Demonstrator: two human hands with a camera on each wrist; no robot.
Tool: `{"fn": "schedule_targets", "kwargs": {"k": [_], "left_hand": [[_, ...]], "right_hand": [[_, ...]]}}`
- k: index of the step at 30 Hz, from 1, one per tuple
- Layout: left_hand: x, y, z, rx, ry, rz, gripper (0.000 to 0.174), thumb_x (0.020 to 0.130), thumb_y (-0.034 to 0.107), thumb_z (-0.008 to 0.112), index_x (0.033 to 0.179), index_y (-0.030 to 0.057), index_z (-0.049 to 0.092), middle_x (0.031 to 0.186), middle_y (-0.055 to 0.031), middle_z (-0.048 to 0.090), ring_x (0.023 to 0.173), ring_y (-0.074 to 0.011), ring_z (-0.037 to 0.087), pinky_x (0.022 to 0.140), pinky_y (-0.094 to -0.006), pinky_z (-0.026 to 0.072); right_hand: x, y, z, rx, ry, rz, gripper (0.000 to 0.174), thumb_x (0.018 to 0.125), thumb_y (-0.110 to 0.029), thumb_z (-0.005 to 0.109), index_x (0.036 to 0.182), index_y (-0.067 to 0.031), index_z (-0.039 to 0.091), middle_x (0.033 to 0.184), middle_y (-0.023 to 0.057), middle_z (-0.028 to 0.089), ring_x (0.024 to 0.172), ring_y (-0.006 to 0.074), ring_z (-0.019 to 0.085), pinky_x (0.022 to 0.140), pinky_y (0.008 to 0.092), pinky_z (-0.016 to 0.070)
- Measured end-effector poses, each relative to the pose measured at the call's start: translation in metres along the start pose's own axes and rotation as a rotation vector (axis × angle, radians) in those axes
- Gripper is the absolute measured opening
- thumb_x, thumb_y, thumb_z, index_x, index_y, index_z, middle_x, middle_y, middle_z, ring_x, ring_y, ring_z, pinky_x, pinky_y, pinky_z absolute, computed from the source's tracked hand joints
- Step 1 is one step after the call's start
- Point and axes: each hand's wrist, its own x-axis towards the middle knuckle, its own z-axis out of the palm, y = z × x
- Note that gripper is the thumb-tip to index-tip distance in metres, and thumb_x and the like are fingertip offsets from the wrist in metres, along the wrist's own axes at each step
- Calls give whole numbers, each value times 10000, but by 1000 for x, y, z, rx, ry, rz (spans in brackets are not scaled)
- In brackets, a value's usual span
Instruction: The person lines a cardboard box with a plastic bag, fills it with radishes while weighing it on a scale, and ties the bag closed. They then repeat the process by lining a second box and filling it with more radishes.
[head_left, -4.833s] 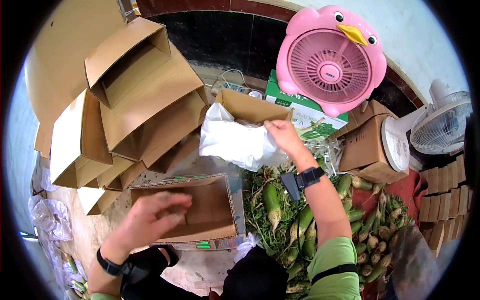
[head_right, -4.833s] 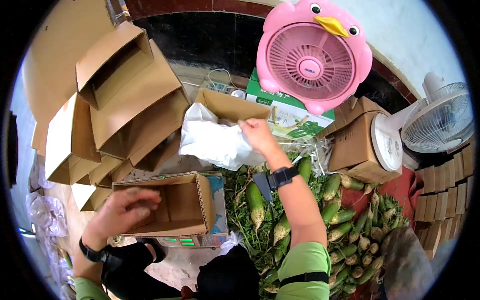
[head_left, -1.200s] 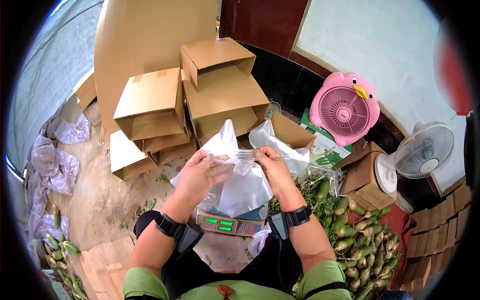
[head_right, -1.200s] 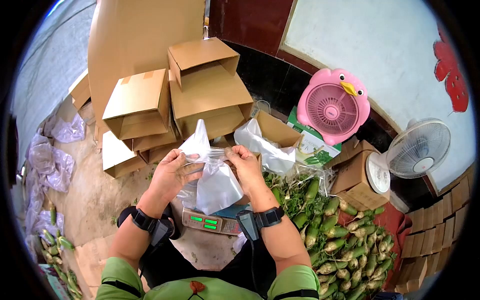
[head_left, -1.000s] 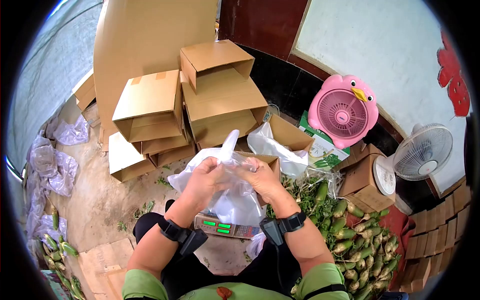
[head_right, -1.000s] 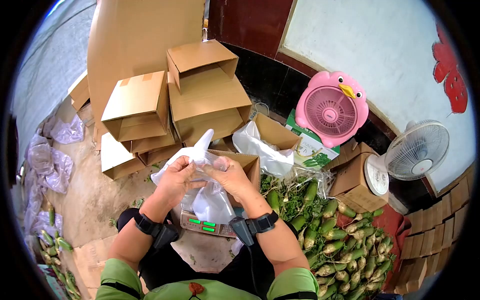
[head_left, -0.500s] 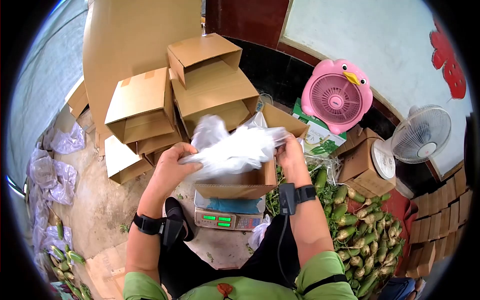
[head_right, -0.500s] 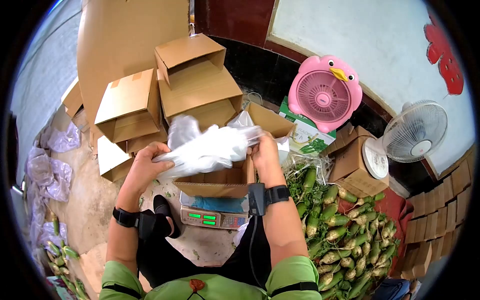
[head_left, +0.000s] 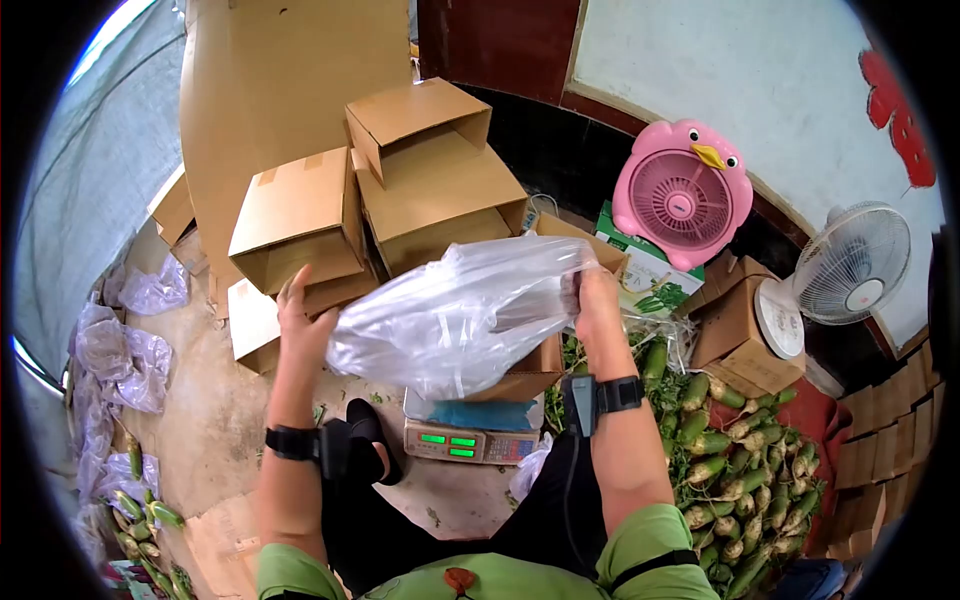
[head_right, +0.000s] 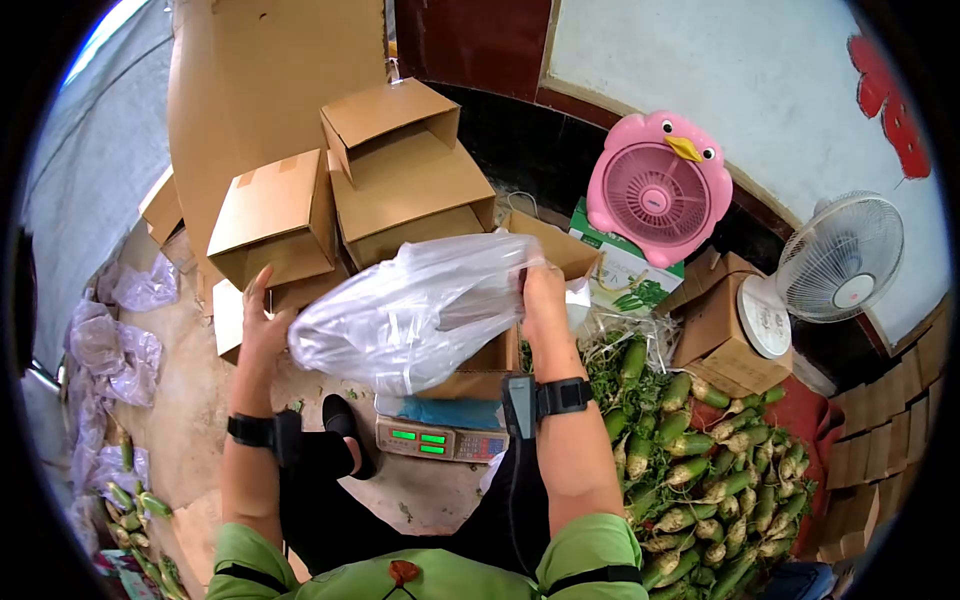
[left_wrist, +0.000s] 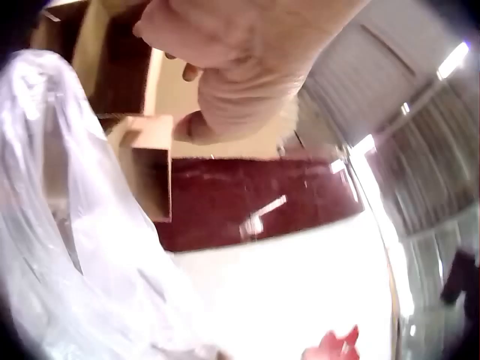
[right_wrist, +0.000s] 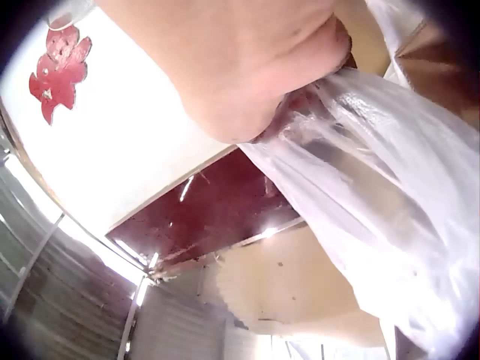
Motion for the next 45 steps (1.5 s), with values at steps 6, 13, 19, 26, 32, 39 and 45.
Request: {"fn": "schedule_targets", "kwargs": {"k": [6, 13, 19, 26, 32, 39, 45], "left_hand": [[-48, 102, 41, 13, -339, 290, 442, 670, 176, 738, 1044, 49, 540, 957, -103, 552, 891, -233, 564, 748, -326, 459], [7, 56, 58, -119, -256, 263, 207, 731, 8, 528, 910, -7, 629, 812, -152, 641, 714, -243, 627, 654, -336, 486], [38, 93, -5, -627, -224, -289, 200, 871, 10, 410, 923, 50, 599, 748, -5, 592, 618, -65, 524, 562, -193, 421], [36, 66, -32, 110, -141, 163, 166, 823, 94, 511, 934, 4, 596, 860, -97, 619, 794, -220, 588, 705, -305, 457], [25, 88, -67, 517, -314, 413, 334, 728, 229, 645, 964, -4, 605, 948, -178, 593, 852, -335, 580, 764, -384, 461], [9, 51, -66, 446, -125, 383, 207, 750, 116, 586, 946, 74, 636, 868, -121, 579, 762, -319, 573, 696, -386, 466], [-25, 30, -50, 213, -302, 304, 191, 760, 38, 539, 917, 6, 642, 831, -115, 615, 765, -263, 599, 698, -323, 476]], "right_hand": [[-45, -6, 32, -45, -183, -3, 331, 858, -386, 549, 696, -97, 556, 589, -21, 490, 506, 83, 433, 445, 218, 318], [-55, 8, 21, -464, -634, -273, 94, 746, -93, 665, 804, -52, 603, 707, -54, 529, 651, 33, 450, 593, 191, 373], [-59, 23, 15, -1396, -493, -543, 274, 605, -158, 733, 832, -71, 606, 827, 115, 624, 782, 295, 597, 685, 353, 465], [-34, 24, 13, -618, -775, 391, 203, 797, -170, 609, 950, -38, 614, 775, 40, 627, 593, 150, 609, 445, 308, 514], [8, 23, 24, -546, -314, 35, 200, 793, -115, 570, 945, 12, 598, 819, 33, 619, 713, 133, 569, 579, 253, 468], [-85, -100, 45, -150, -183, -1571, 291, 665, -7, 620, 935, -48, 518, 834, 67, 510, 762, 165, 525, 627, 271, 442], [-28, -26, -31, -1662, -464, -958, 301, 668, -79, 658, 953, -69, 562, 871, 130, 582, 780, 295, 586, 636, 383, 479]]}}
